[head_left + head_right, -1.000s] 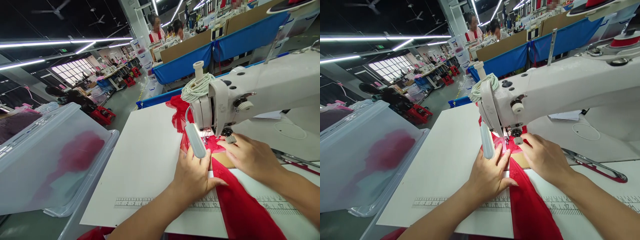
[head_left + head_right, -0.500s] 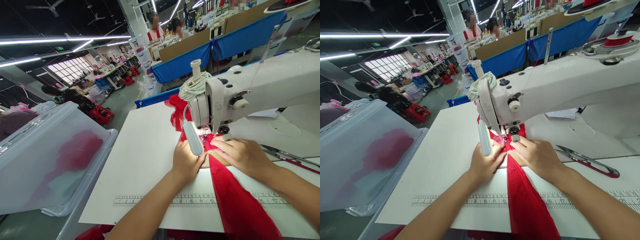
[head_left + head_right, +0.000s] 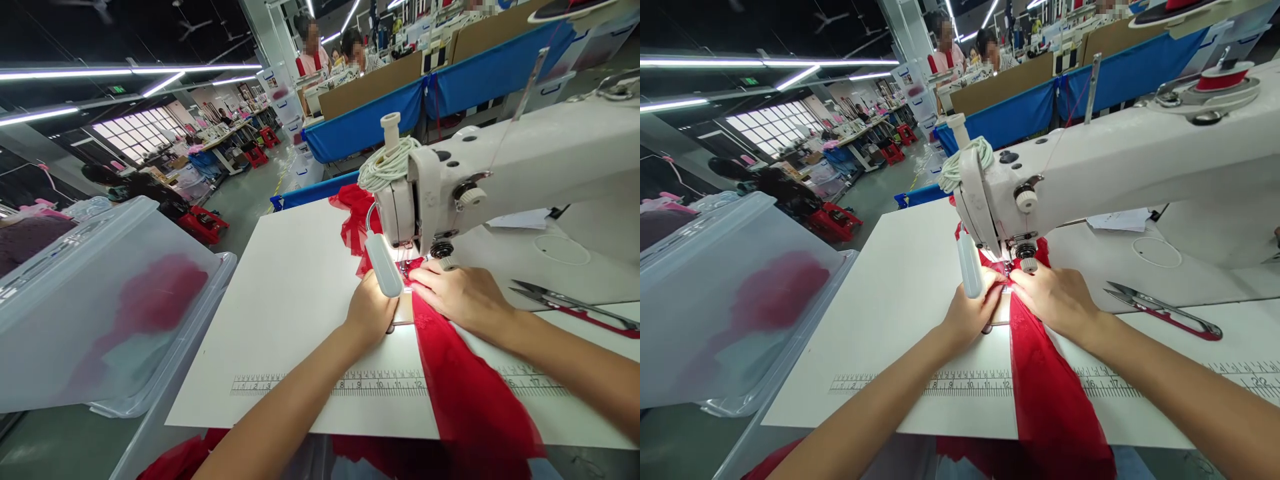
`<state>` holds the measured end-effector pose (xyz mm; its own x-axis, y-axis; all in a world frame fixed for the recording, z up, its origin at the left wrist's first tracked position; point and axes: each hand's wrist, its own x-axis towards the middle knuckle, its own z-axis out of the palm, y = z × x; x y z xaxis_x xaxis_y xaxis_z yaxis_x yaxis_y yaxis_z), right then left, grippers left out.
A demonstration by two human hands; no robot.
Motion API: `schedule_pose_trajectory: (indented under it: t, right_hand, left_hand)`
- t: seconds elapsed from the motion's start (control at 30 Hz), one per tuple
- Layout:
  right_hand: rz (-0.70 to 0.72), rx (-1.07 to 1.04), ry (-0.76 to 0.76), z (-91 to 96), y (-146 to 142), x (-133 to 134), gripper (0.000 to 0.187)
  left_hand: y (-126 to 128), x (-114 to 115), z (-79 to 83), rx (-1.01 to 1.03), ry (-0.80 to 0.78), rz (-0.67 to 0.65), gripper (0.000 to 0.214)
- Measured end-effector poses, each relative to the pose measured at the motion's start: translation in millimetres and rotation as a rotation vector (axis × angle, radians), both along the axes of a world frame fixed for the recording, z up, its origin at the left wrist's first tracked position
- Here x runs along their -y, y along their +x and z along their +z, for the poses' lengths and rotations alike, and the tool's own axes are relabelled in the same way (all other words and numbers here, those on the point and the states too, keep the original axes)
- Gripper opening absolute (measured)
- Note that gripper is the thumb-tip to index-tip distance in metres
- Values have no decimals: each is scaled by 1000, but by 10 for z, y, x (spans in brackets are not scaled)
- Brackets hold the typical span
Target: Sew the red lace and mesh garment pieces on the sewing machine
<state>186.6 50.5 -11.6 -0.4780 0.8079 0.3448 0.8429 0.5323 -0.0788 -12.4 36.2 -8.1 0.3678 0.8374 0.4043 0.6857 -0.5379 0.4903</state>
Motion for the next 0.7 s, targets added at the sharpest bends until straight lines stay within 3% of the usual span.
schedule_pose_trajectory:
  t: [0.13,0.37,0.7]
  right_hand:
    - [-3,-70,21,-69,-7,-7,29]
    - [74,-95,99,-119,41,-8,33]
    - [54,-10,148,-38,123,32,28]
  left_hand:
    - [8,-26,31,-52,3,-40,22]
    - [88,-23,-6,-117,81,107,9]
    - [106,3,-28,-167,92,87,38]
